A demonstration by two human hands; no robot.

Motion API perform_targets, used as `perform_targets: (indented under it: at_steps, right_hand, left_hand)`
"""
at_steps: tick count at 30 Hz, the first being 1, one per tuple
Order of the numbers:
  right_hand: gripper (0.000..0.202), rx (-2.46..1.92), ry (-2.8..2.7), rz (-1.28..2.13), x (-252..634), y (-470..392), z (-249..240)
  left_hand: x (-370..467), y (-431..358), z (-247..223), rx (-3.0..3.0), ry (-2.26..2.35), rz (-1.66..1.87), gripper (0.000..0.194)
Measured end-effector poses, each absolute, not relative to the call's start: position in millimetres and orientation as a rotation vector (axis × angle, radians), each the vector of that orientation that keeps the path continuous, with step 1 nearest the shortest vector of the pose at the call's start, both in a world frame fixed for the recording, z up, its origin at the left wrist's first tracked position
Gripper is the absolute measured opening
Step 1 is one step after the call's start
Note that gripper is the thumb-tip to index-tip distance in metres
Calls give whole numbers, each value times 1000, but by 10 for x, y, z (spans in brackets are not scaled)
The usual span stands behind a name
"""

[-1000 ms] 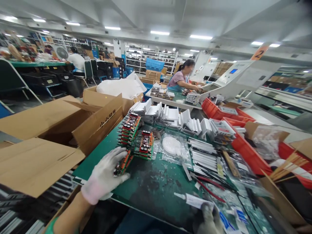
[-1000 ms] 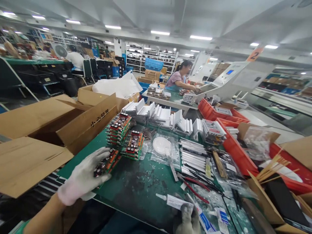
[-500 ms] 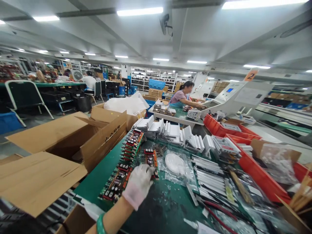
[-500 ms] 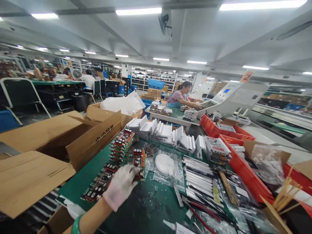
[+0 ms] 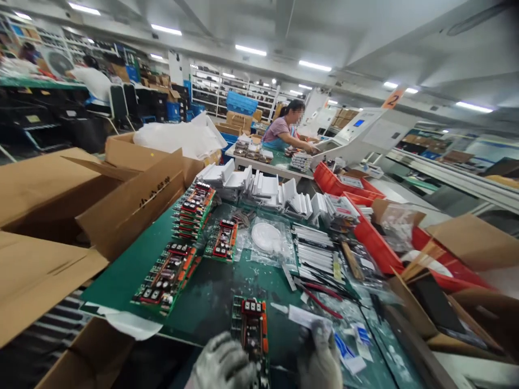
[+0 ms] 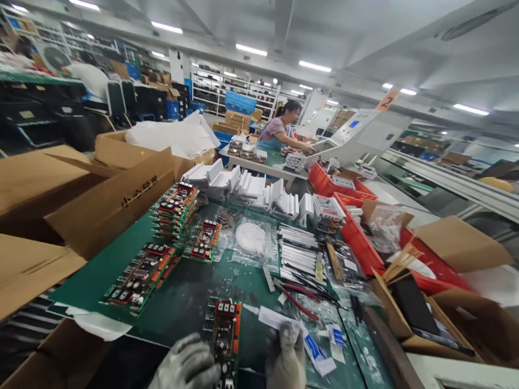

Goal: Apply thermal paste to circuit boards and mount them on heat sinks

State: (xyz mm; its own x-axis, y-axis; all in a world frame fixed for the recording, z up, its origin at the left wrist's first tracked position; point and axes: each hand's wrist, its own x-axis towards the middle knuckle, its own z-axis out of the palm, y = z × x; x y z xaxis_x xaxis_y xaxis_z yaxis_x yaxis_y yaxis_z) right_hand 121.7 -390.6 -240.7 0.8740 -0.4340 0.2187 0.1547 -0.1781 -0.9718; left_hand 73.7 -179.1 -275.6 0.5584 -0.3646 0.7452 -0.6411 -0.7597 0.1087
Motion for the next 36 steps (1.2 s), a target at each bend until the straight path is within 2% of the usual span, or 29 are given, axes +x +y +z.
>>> perform_targets:
  at_steps: [3, 5, 11, 19, 27, 36]
  right_hand:
    - [48, -1613, 270, -472, 1281, -3820, -2277]
    - [51, -1565, 293, -432, 1305, -3721, -2162]
    - [49, -1646, 194, -423, 1321, -3487, -1844]
    - [41, -1784, 20, -344, 1344, -3409, -1818]
    - [42, -1892, -94, -320, 1362, -3381, -1808]
    - [41, -1895, 137, -482, 1287, -3581, -1883]
  left_hand:
    - [726, -1694, -2664, 2556, -769, 1032, 57]
    - [721, -1668, -2625, 2595, -790, 1000, 68]
    - [696, -1770, -2533, 2467, -644, 894, 54]
    - [704, -1753, -2502, 2406, -631, 880, 47]
    - [694, -1832, -2603, 2313, -527, 905, 53]
    - [696, -1828, -2650, 2323, -546, 854, 54]
